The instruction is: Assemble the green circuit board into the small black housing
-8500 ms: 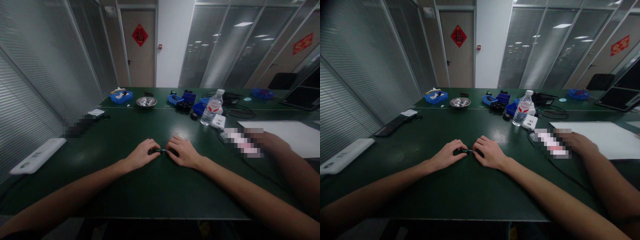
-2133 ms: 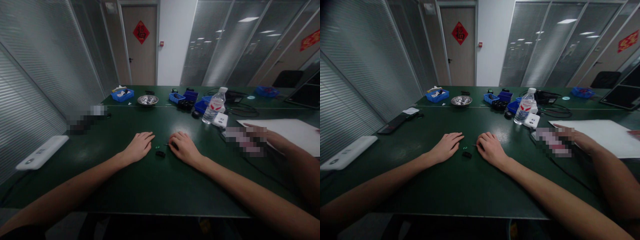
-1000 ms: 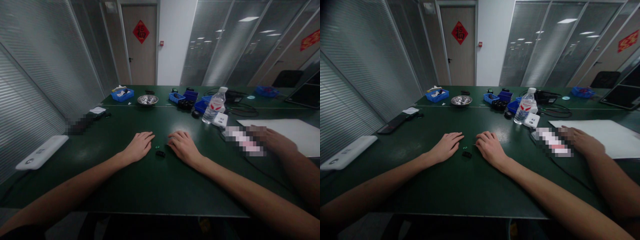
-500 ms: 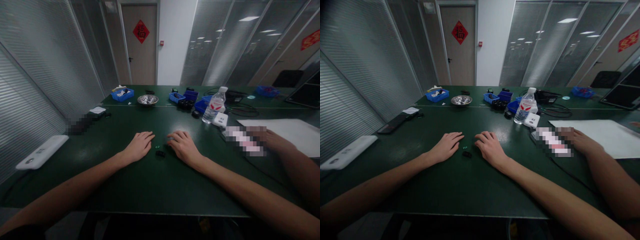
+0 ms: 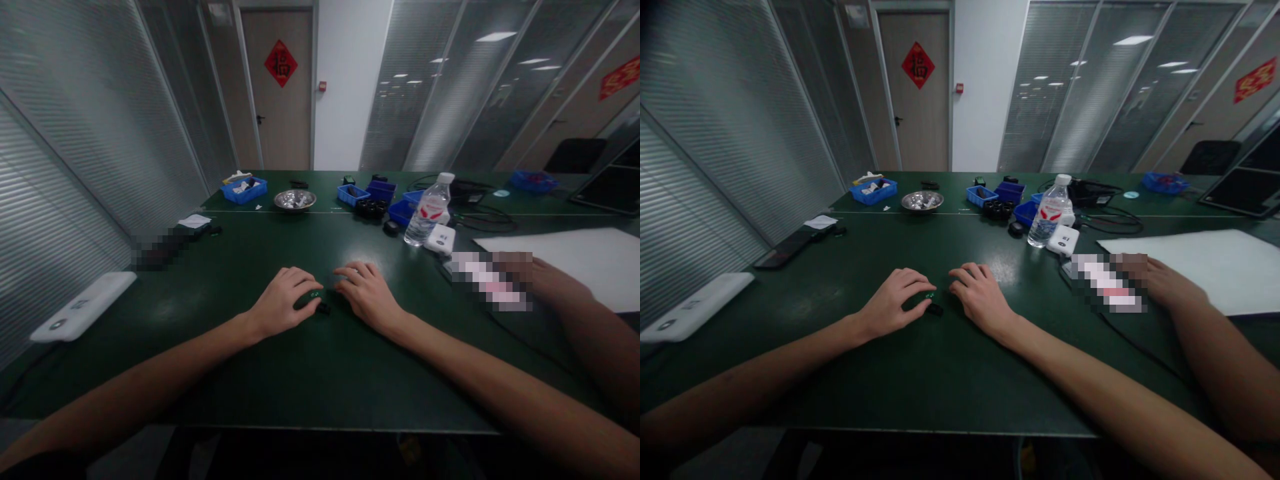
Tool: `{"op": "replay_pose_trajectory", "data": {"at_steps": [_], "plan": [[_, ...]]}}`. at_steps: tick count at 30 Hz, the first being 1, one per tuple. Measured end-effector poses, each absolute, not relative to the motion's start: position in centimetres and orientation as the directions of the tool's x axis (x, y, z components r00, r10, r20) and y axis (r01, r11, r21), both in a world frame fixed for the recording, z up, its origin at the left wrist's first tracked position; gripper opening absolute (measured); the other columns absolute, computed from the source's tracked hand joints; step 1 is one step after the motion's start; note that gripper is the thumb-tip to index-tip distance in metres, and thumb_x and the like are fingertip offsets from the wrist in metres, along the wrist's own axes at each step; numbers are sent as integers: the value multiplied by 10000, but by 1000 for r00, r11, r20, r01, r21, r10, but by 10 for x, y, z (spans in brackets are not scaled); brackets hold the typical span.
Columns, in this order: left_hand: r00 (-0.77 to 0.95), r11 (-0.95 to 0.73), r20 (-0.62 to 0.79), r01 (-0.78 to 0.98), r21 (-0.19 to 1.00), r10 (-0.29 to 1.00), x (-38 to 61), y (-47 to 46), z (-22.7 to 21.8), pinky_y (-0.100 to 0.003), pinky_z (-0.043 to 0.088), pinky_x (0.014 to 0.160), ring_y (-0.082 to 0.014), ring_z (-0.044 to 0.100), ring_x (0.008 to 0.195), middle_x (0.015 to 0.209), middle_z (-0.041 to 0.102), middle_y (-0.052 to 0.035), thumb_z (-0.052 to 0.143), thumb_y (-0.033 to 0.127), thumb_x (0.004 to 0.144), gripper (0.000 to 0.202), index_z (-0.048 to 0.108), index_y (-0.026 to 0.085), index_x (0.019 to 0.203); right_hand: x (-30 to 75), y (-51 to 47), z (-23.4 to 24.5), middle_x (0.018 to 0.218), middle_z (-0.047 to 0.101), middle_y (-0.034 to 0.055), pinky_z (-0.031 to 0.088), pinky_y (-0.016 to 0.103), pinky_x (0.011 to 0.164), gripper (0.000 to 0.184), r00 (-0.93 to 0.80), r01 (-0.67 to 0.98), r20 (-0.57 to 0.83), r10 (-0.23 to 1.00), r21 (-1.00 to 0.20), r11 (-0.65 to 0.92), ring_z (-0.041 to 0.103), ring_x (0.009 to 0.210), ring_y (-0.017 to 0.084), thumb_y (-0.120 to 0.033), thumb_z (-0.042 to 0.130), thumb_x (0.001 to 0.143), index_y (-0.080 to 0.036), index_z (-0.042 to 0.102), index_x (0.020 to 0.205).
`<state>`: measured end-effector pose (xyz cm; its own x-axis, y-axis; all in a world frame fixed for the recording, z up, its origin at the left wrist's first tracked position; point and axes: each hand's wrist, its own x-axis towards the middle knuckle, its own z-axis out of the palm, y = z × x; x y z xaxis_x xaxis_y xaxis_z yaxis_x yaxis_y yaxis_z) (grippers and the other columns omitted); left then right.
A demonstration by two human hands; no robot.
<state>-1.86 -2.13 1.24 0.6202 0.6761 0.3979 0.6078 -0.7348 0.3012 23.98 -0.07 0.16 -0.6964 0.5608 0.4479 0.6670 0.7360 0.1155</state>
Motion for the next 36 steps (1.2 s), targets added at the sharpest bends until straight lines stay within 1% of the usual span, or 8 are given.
{"op": "replay_pose_trajectory", "data": {"at_steps": [4, 8, 14, 19, 24, 27, 31, 36], "plan": [[650, -740, 353, 585, 333, 673, -10, -31, 13, -422, 452, 973, -245, 573, 1152, 1212, 652, -59, 652, 354, 961, 229, 684, 236, 1155, 240, 0, 2, 1276, 667, 96, 405, 453, 932, 125, -674, 682, 465, 574, 91, 726, 519, 1159, 291, -227, 567, 1008, -177, 681, 1007], [590, -677, 333, 626, 387, 735, -11, -28, 8, -429, 454, 995, -249, 556, 1192, 1268, 631, -55, 676, 315, 948, 150, 685, 222, 1065, 240, 0, 3, 1294, 662, 88, 401, 447, 925, 131, -688, 667, 461, 560, 96, 739, 522, 1155, 284, -194, 554, 1009, -184, 685, 1014], [613, -658, 261, 613, 438, 745, -15, -21, 5, -411, 487, 956, -228, 613, 1060, 1128, 689, -47, 625, 311, 986, 198, 667, 226, 1160, 240, 1, 1, 1276, 669, 85, 402, 448, 925, 122, -684, 667, 462, 565, 82, 740, 524, 1143, 284, -218, 573, 1006, -179, 689, 994], [632, -660, 232, 612, 436, 739, -26, -13, 7, -384, 513, 940, -221, 620, 1084, 1185, 682, -45, 581, 320, 1012, 253, 654, 262, 1247, 241, 1, 1, 1244, 677, 89, 408, 428, 900, 128, -668, 671, 464, 582, 36, 741, 532, 1113, 272, -232, 580, 1007, -187, 698, 984], [646, -638, 166, 618, 459, 745, -39, -8, 13, -372, 517, 979, -209, 618, 1129, 1248, 664, -38, 572, 325, 1015, 298, 624, 282, 1305, 243, 0, 2, 1269, 666, 83, 408, 427, 901, 191, -670, 669, 448, 592, 19, 743, 528, 1114, 268, -233, 554, 1020, -212, 738, 1069], [656, -642, 141, 633, 432, 742, -48, -8, 15, -369, 524, 967, -210, 619, 1133, 1260, 656, -47, 557, 334, 1020, 291, 636, 281, 1295, 243, 1, 1, 1264, 665, 90, 413, 430, 909, 207, -665, 669, 449, 597, 3, 743, 533, 1109, 265, -247, 554, 1022, -215, 748, 1089], [668, -669, 129, 671, 321, 732, -72, -5, 17, -401, 509, 982, -227, 611, 1152, 1266, 653, -63, 540, 335, 1018, 304, 636, 263, 1297, 244, 0, 2, 1255, 665, 93, 424, 425, 903, 203, -657, 671, 450, 605, -17, 741, 540, 1106, 261, -252, 562, 1018, -219, 750, 1088], [549, -561, 126, 784, 266, 827, -134, 12, 13, -406, 515, 961, -245, 628, 1139, 1274, 656, -84, 508, 390, 1014, 358, 611, 252, 1328, 245, 1, 2, 1242, 665, 96, 436, 420, 895, 184, -655, 666, 452, 606, -33, 745, 544, 1104, 258, -243, 585, 1003, -223, 748, 1085]]}}
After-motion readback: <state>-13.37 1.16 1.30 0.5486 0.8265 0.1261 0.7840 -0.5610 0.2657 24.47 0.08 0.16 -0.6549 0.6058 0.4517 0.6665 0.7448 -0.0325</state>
